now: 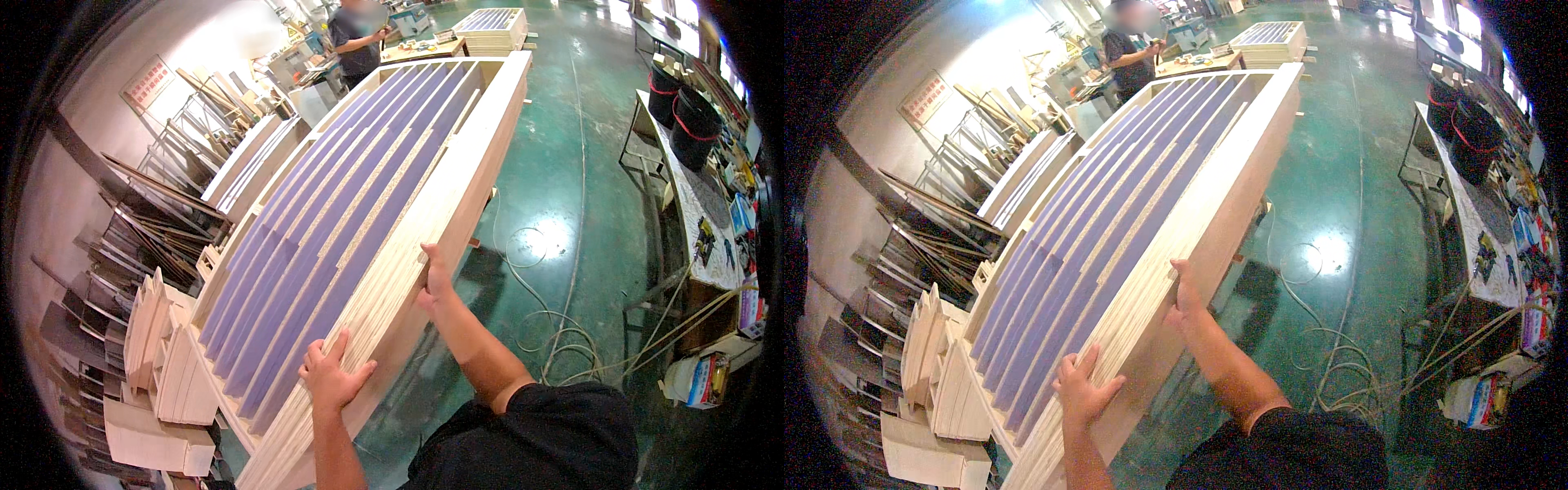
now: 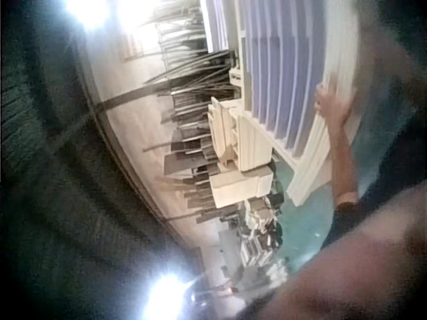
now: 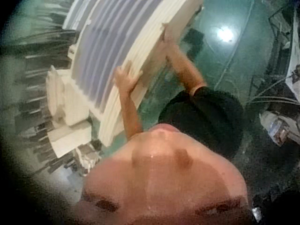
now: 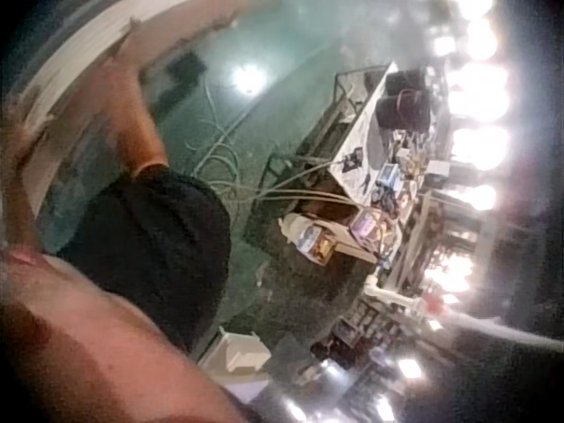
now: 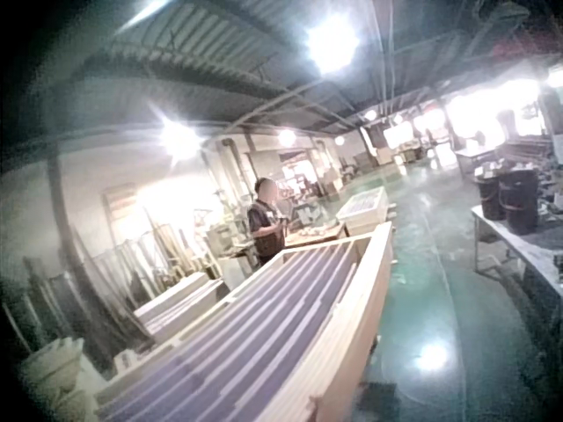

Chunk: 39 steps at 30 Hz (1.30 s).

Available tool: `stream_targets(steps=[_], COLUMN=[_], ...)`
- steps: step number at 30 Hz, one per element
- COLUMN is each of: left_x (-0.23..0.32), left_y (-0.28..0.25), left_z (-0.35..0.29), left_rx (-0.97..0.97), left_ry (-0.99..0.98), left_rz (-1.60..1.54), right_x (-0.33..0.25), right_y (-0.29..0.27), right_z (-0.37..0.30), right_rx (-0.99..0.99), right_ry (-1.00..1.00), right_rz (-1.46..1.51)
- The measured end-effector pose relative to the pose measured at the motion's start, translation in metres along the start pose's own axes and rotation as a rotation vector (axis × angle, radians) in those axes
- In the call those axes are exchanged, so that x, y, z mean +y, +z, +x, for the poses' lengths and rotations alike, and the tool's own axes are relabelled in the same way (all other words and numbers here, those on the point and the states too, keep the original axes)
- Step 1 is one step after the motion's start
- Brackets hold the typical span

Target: The person assembles a large wooden frame structure using a pneumatic nail gun. They pick up wooden planks, align them with the frame, and secure them with nails. The person moves around the workshop to retrieve materials and tools, occasionally adjusting the nail gun.

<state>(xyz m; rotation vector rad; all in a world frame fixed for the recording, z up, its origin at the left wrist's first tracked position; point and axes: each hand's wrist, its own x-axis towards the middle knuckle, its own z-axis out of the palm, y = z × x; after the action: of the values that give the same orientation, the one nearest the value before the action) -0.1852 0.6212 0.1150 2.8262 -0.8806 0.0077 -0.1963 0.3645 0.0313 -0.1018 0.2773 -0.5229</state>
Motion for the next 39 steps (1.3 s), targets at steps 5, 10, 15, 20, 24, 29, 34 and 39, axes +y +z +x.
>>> stream_targets(steps=[5, 10, 15, 20, 24, 29, 34, 39], left_x=[0.011, 0.015, 0.009, -0.011, -0.028, -0.001, 0.003, 0.008], left_y=[0.021, 0.03, 0.023, 0.026, 0.035, 0.004, 0.002, 0.004], left_z=[0.006, 0.004, 0.013, 0.028, 0.034, 0.039, 0.045, 0.037], left_rx=[-0.117, -0.255, -0.242, -0.373, -0.425, -0.44, -0.452, -0.458], left_ry=[-0.056, -0.082, -0.047, -0.027, 0.015, 0.111, 0.267, 0.238], left_rz=[-0.086, -0.169, -0.185, -0.283, -0.227, -0.203, -0.188, -0.164], right_x=[-0.015, -0.012, -0.011, -0.013, -0.019, -0.022, -0.016, -0.01], right_y=[-0.016, -0.058, -0.039, -0.033, -0.047, -0.043, -0.075, -0.08], right_z=[0.008, 0.027, 0.023, 0.021, 0.023, 0.004, 0.013, 0.01], right_rx=[0.024, 0.073, 0.201, 0.259, 0.307, 0.378, 0.298, 0.279], right_ry=[-0.062, -0.087, -0.121, -0.153, -0.141, -0.108, -0.166, -0.18], right_rz=[-0.051, -0.109, -0.234, -0.278, -0.382, -0.373, -0.256, -0.162])
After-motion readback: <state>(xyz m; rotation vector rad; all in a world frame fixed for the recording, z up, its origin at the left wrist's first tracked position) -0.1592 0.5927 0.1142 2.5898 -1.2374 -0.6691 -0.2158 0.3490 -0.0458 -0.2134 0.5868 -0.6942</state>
